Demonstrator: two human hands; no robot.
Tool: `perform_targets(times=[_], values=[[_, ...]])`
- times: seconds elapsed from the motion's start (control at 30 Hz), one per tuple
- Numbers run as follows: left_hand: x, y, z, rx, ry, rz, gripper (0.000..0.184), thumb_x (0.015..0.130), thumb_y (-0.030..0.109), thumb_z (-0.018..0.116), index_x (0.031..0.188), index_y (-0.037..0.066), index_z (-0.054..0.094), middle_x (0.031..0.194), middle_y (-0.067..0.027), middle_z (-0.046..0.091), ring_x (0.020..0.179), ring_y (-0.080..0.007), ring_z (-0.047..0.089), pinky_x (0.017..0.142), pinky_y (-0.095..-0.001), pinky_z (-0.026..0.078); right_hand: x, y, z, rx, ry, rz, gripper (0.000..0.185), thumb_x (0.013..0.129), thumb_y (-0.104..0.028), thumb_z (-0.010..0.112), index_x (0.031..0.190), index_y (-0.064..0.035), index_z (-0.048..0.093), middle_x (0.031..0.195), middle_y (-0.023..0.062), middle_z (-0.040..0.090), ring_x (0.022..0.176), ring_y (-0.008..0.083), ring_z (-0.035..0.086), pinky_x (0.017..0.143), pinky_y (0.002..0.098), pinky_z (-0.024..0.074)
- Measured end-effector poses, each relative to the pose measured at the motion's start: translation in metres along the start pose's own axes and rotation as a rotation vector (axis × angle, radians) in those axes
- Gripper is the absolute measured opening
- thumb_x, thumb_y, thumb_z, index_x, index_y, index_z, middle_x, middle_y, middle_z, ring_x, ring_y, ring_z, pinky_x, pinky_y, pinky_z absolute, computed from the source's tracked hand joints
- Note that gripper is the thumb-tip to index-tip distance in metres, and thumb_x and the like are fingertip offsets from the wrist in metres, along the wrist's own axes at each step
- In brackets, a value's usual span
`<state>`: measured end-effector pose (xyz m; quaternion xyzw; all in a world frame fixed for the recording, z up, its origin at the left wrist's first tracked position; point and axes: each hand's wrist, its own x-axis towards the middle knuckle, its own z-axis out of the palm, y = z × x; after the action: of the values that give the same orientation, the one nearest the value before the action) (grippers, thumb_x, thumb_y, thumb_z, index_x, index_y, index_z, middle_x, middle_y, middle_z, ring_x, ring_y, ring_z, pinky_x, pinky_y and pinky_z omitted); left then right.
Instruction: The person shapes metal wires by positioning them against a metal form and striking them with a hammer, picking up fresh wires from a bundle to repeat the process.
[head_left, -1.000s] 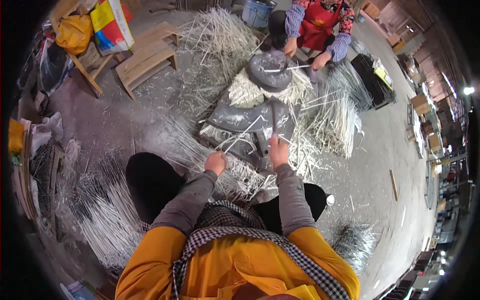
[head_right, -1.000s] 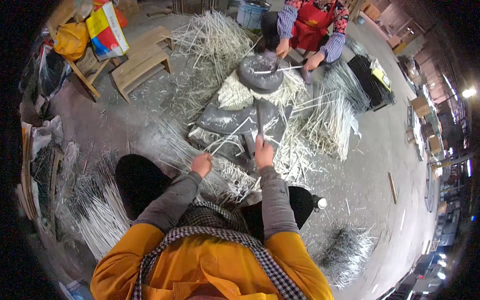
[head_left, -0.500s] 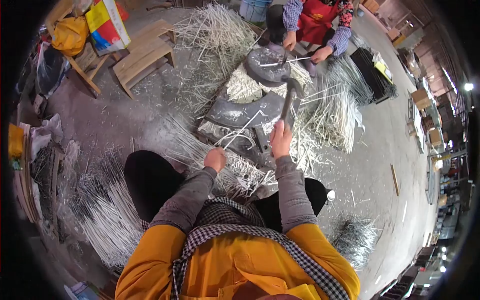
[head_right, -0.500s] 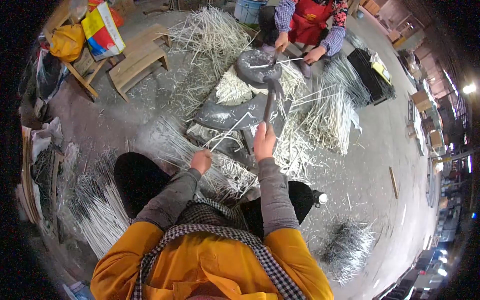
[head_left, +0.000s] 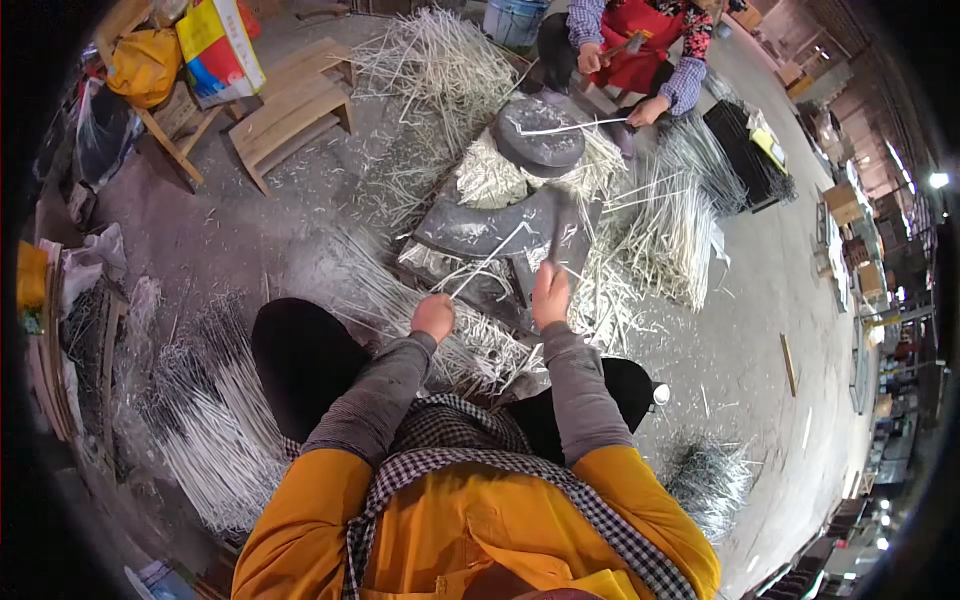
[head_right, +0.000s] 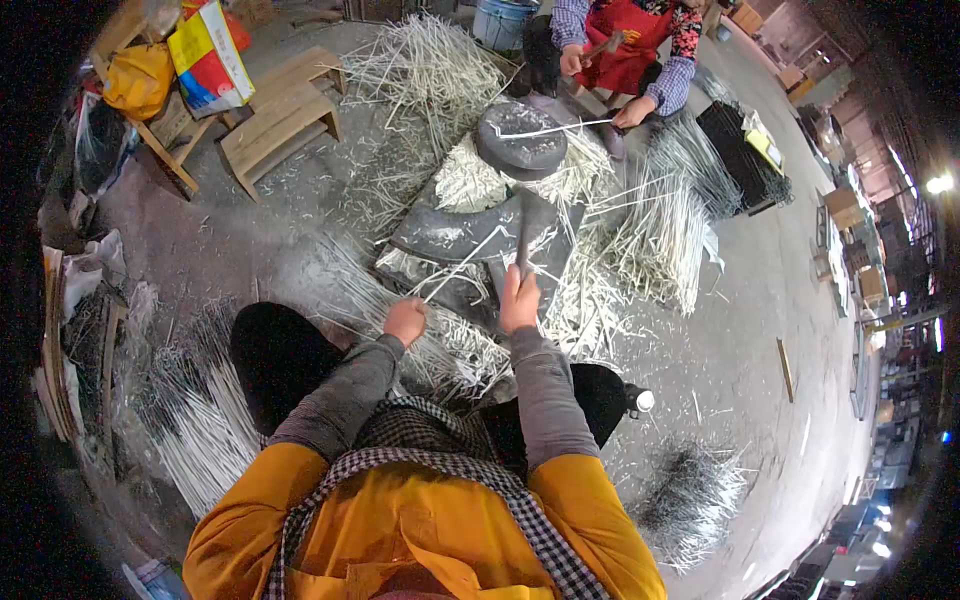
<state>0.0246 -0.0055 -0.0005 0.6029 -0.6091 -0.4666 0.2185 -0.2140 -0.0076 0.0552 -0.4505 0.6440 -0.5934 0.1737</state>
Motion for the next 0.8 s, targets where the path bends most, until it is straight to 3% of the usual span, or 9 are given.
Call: perform_targets(times=[0.07,0.1,0.2,0.33,0.37,0.43,0.6,0.67,0.8], values=[[-0.001,0.002,0.002,0.057,0.033,0.030,0.017,0.076,0.011,0.051,0.083,0.005,0.065,0.084,-0.0190,0.063,0.083,-0.0373,0.060,0.071,-0.0441,0.046,-0.014,0.088,-0.008,-0.763,-0.289,0.075,0.050,0.091,-0.043,0.047,0.080,0.0036,0.058,0.064,0.0097,0.057,0.052,0.0160,0.053,0.046,0.0327,0.0391],[0.001,0.001,0.002,0.118,0.066,0.052,0.017,0.076,0.011,0.052,0.083,0.004,0.065,0.083,-0.0192,0.063,0.082,-0.0375,0.059,0.071,-0.0442,0.046,-0.003,0.075,-0.004,-0.757,-0.284,0.060,0.050,0.091,-0.043,0.047,0.080,0.0036,0.058,0.064,0.0097,0.057,0.052,0.0160,0.053,0.046,0.0327,0.0391],[0.007,-0.008,0.007,0.201,0.100,0.087,0.016,0.076,0.012,0.052,0.082,0.004,0.065,0.082,-0.0196,0.063,0.082,-0.0381,0.059,0.070,-0.0448,0.046,0.009,-0.007,-0.014,-0.404,-0.316,0.372,0.051,0.091,-0.042,0.047,0.085,0.0075,0.058,0.079,0.0270,0.061,0.071,0.0402,0.059,0.062,0.0446,0.0424],[0.011,-0.016,0.016,0.226,0.102,0.175,0.016,0.076,0.014,0.053,0.081,0.004,0.065,0.082,-0.0205,0.062,0.081,-0.0395,0.058,0.070,-0.0464,0.045,0.010,-0.052,-0.007,0.047,-0.120,0.261,0.058,0.089,-0.047,0.047,0.089,0.0092,0.058,0.088,0.0340,0.058,0.083,0.0492,0.057,0.067,0.0492,0.0419],[0.012,-0.016,0.015,0.185,0.114,0.179,0.016,0.076,0.015,0.054,0.081,0.004,0.065,0.082,-0.0208,0.061,0.081,-0.0400,0.057,0.070,-0.0470,0.045,0.004,-0.024,-0.007,0.052,-0.118,0.255,0.058,0.089,-0.047,0.047,0.089,0.0092,0.058,0.088,0.0340,0.058,0.083,0.0492,0.057,0.067,0.0492,0.0419],[0.013,-0.013,0.012,0.143,0.132,0.192,0.016,0.077,0.016,0.054,0.080,0.004,0.065,0.081,-0.0212,0.061,0.080,-0.0406,0.057,0.070,-0.0476,0.045,-0.016,0.046,-0.011,-0.669,-0.300,0.043,0.052,0.090,-0.044,0.047,0.090,0.0075,0.058,0.082,0.0296,0.060,0.077,0.0465,0.058,0.065,0.0484,0.0422],[0.018,-0.014,0.014,0.286,0.118,0.136,0.015,0.076,0.015,0.055,0.079,0.005,0.065,0.082,-0.0207,0.061,0.080,-0.0405,0.057,0.070,-0.0477,0.045,-0.006,-0.009,-0.015,-0.458,-0.363,0.110,0.048,0.090,-0.040,0.049,0.091,0.0076,0.057,0.076,0.0265,0.060,0.070,0.0475,0.056,0.064,0.0492,0.0414],[0.023,-0.018,0.018,0.412,0.041,0.196,0.015,0.076,0.016,0.056,0.079,0.005,0.065,0.081,-0.0204,0.061,0.079,-0.0403,0.057,0.069,-0.0477,0.045,0.006,-0.057,-0.010,0.001,-0.194,0.243,0.042,0.092,-0.037,0.049,0.077,0.0018,0.050,0.057,0.0105,0.050,0.050,0.0204,0.051,0.046,0.0352,0.0417],[0.012,0.000,0.009,0.122,0.107,0.138,0.015,0.076,0.014,0.055,0.078,0.003,0.065,0.080,-0.0208,0.061,0.077,-0.0405,0.058,0.067,-0.0480,0.045,-0.013,0.009,-0.002,-0.258,-0.056,-0.106,0.042,0.092,-0.039,0.049,0.075,-0.0012,0.052,0.055,0.0060,0.049,0.044,0.0151,0.047,0.041,0.0310,0.0381]])
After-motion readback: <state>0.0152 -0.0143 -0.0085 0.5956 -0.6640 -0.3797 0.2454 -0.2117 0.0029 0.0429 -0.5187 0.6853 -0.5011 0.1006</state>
